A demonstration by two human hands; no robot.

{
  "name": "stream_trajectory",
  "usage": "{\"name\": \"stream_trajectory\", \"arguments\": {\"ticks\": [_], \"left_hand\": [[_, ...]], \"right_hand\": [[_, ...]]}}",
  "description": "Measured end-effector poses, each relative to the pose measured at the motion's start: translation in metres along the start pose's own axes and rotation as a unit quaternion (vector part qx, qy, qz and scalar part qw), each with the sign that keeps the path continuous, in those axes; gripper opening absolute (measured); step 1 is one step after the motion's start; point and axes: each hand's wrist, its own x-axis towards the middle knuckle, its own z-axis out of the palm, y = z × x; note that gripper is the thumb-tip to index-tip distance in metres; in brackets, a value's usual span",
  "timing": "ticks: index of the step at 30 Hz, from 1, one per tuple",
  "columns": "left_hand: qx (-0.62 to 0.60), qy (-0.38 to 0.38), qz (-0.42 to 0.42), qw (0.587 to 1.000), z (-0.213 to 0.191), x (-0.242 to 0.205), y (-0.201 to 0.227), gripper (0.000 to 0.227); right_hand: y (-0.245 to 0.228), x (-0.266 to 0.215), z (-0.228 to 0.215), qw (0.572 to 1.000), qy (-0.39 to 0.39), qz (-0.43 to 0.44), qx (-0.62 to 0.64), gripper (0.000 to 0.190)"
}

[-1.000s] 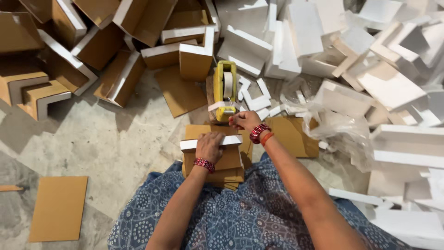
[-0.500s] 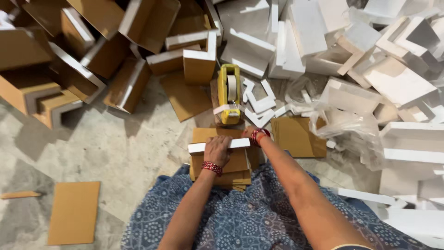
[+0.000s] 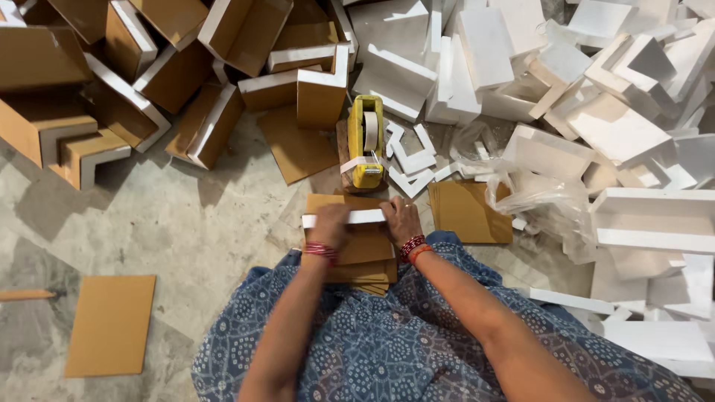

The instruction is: The person sits on the floor and assembles small cardboard boxes by inserting white foam inserts into the brown cardboard shells. They use a yellow tape dispenser to seal the boxes and place the finished units into a pile.

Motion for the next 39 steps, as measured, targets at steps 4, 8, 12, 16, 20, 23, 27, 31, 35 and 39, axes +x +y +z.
{"name": "stream_trajectory", "arguments": {"ticks": [4, 8, 12, 16, 20, 23, 27, 31, 35, 39], "left_hand": [[-0.084, 0.041, -0.129, 0.987, -0.046, -0.036, -0.033, 0.039], [-0.191, 0.107, -0.143, 0.965, -0.007, -0.025, -0.033, 0.051], [-0.311, 0.086, -0.171, 0.931, 0.053, -0.006, -0.015, 0.060], [-0.315, 0.003, -0.199, 0.928, 0.050, -0.004, 0.002, 0.053], [-0.281, -0.012, -0.185, 0.942, 0.036, -0.003, 0.007, 0.050], [-0.300, -0.026, -0.189, 0.935, 0.036, 0.007, 0.005, 0.050], [-0.310, -0.043, -0.177, 0.933, 0.038, 0.011, 0.004, 0.053], [-0.317, -0.047, -0.167, 0.932, 0.037, 0.012, 0.007, 0.051], [-0.347, -0.086, -0.115, 0.927, 0.030, 0.014, -0.002, 0.060], [-0.346, -0.091, -0.128, 0.925, 0.040, 0.008, 0.000, 0.057]], "right_hand": [[0.022, 0.007, 0.012, 0.995, -0.098, 0.007, -0.023, 0.058], [0.080, 0.073, -0.003, 0.925, -0.224, 0.169, 0.258, 0.065], [0.088, 0.127, -0.009, 0.929, -0.113, 0.200, 0.291, 0.037], [0.072, 0.145, 0.017, 0.863, -0.153, 0.299, 0.378, 0.034], [0.052, 0.108, 0.009, 0.883, -0.085, 0.275, 0.370, 0.030], [0.011, 0.016, -0.022, 0.745, -0.081, 0.324, 0.578, 0.025], [-0.019, -0.047, -0.021, 0.578, -0.149, 0.446, 0.667, 0.019], [-0.013, -0.062, 0.033, 0.617, -0.133, 0.449, 0.633, 0.020], [0.002, -0.052, 0.067, 0.716, -0.137, 0.444, 0.522, 0.017], [0.004, -0.053, 0.071, 0.738, -0.129, 0.444, 0.491, 0.016]]}}
